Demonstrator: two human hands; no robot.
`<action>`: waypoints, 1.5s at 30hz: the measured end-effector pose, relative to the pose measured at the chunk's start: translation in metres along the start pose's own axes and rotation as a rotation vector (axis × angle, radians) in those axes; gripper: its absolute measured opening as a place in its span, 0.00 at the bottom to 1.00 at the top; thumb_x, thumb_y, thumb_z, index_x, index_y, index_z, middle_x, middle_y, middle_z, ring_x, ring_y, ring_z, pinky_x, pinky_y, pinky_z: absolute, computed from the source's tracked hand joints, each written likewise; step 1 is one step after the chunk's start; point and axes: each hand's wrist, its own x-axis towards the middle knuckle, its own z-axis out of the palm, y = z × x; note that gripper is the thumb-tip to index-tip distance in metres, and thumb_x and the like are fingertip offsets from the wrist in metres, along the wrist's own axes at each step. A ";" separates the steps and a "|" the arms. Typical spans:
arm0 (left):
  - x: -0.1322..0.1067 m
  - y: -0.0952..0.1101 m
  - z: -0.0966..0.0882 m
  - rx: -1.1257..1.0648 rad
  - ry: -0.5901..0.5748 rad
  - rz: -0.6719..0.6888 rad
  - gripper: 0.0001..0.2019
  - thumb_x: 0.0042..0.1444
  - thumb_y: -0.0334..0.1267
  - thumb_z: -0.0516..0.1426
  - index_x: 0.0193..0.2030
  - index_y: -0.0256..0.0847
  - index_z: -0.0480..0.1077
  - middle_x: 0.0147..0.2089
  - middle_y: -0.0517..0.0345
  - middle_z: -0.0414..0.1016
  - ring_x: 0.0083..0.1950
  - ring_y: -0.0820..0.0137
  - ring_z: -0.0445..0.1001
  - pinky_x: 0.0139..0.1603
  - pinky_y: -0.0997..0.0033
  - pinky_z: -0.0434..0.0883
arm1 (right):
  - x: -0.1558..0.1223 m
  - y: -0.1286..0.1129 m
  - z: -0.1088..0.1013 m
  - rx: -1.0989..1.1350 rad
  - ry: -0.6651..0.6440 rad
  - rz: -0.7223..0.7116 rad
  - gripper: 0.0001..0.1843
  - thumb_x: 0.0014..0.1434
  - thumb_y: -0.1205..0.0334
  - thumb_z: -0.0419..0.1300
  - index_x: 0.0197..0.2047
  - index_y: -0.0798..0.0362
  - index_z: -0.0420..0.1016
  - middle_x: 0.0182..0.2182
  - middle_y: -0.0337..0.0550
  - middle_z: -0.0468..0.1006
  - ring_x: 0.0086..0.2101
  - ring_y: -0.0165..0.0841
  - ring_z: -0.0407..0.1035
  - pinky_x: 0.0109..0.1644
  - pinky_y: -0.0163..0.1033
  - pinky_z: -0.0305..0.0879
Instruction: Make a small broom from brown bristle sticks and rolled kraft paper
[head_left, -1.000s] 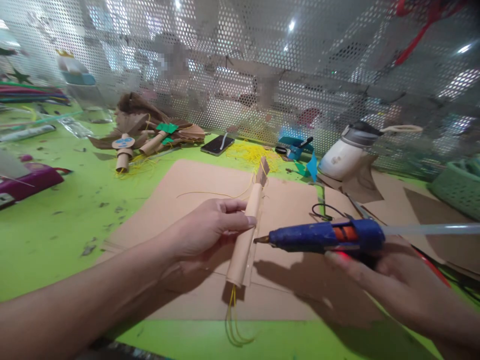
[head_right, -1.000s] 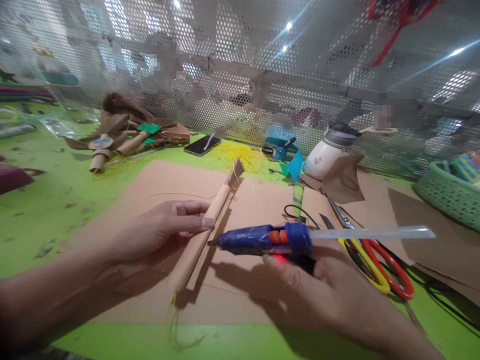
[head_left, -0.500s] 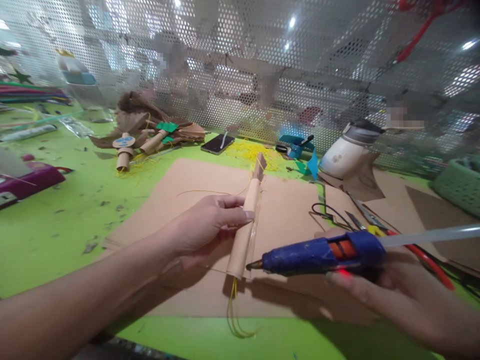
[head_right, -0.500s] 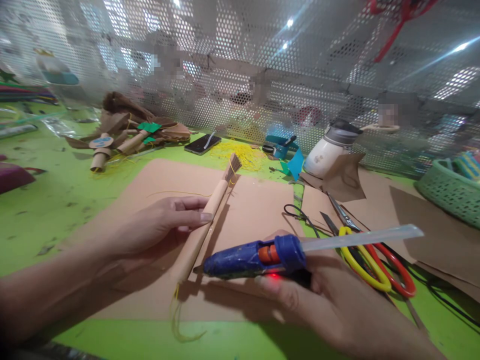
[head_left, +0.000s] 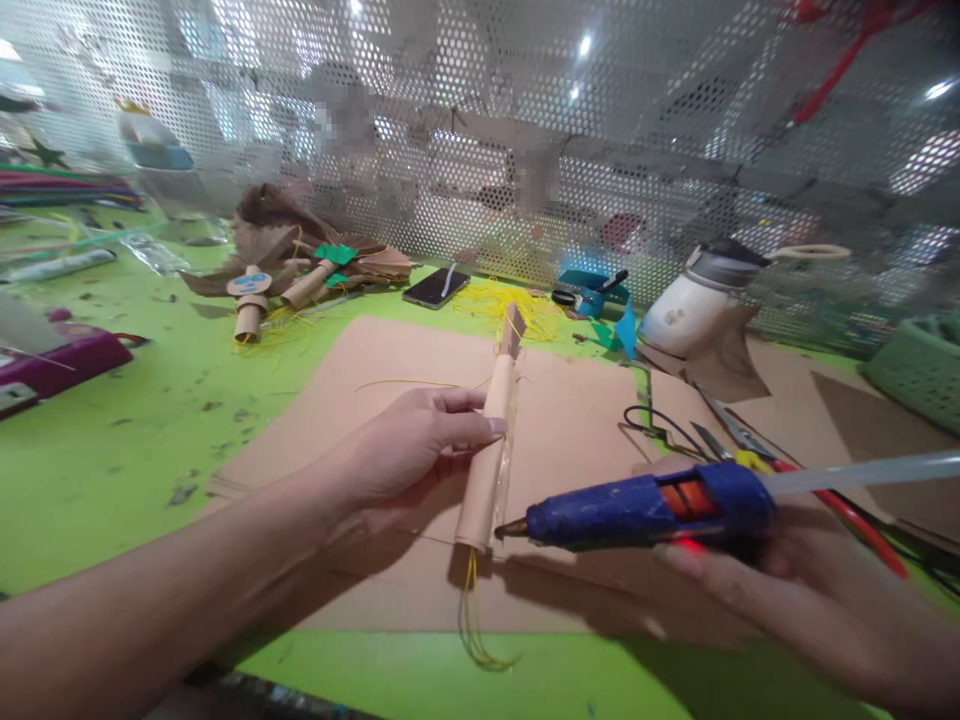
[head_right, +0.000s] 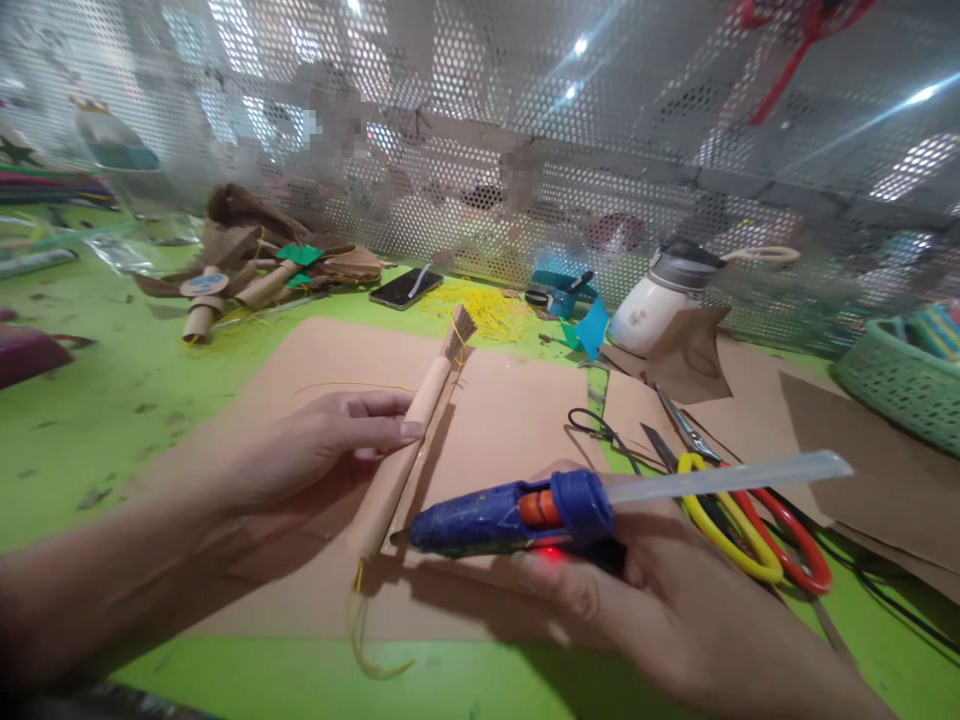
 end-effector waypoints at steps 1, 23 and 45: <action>0.000 0.000 0.000 0.000 0.006 -0.003 0.12 0.51 0.23 0.58 0.42 0.32 0.76 0.36 0.50 0.79 0.37 0.67 0.77 0.44 0.70 0.73 | -0.001 0.002 0.000 -0.022 0.021 0.007 0.18 0.52 0.53 0.62 0.47 0.41 0.80 0.37 0.36 0.84 0.35 0.45 0.78 0.39 0.42 0.77; -0.004 0.000 0.004 -0.081 0.040 -0.038 0.13 0.51 0.21 0.57 0.43 0.31 0.75 0.35 0.48 0.79 0.32 0.69 0.77 0.34 0.74 0.74 | -0.004 0.006 0.000 -0.043 0.020 0.042 0.19 0.49 0.56 0.64 0.46 0.44 0.80 0.36 0.39 0.84 0.34 0.43 0.78 0.37 0.39 0.76; -0.001 -0.002 0.001 -0.070 -0.009 -0.054 0.10 0.50 0.22 0.57 0.39 0.30 0.76 0.34 0.47 0.79 0.32 0.69 0.77 0.35 0.74 0.74 | 0.003 -0.006 -0.001 -0.030 0.019 0.014 0.12 0.55 0.52 0.59 0.38 0.43 0.82 0.33 0.35 0.84 0.32 0.41 0.78 0.36 0.38 0.77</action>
